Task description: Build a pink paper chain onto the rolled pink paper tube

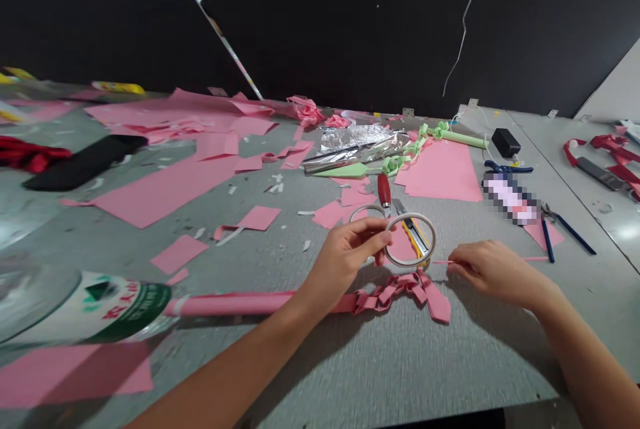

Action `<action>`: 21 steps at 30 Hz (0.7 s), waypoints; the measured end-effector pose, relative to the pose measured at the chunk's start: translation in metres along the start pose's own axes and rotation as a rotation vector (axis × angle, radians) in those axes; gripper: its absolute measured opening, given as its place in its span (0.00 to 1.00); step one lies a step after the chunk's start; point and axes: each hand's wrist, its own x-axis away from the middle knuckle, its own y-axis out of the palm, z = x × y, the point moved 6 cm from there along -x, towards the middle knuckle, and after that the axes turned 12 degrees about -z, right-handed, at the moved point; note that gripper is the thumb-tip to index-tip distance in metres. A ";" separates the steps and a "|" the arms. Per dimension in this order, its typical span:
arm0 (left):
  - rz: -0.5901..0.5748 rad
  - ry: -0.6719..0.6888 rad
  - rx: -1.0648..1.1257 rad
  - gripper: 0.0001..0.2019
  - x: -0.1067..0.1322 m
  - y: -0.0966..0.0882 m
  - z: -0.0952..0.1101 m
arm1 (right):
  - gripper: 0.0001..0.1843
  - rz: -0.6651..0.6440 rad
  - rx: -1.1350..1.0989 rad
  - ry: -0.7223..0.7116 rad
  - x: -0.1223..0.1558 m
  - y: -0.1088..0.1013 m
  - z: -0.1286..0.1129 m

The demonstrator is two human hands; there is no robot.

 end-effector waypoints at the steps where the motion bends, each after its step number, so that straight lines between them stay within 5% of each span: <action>1: -0.019 -0.001 -0.013 0.10 0.000 0.002 0.001 | 0.11 -0.008 -0.005 0.026 0.000 0.001 0.005; 3: -0.050 0.005 -0.056 0.09 0.001 0.006 0.004 | 0.05 0.061 -0.053 0.060 0.001 -0.004 0.011; 8: -0.181 0.096 -0.193 0.06 0.008 0.024 0.018 | 0.16 0.329 -0.602 -0.077 0.003 -0.019 -0.004; 15: -0.229 0.035 -0.175 0.13 0.015 0.034 0.006 | 0.13 0.210 -1.283 -0.215 -0.011 0.010 -0.020; 21: -0.090 0.322 -0.417 0.05 0.019 0.026 0.023 | 0.12 0.084 -1.473 -0.323 -0.013 0.030 -0.027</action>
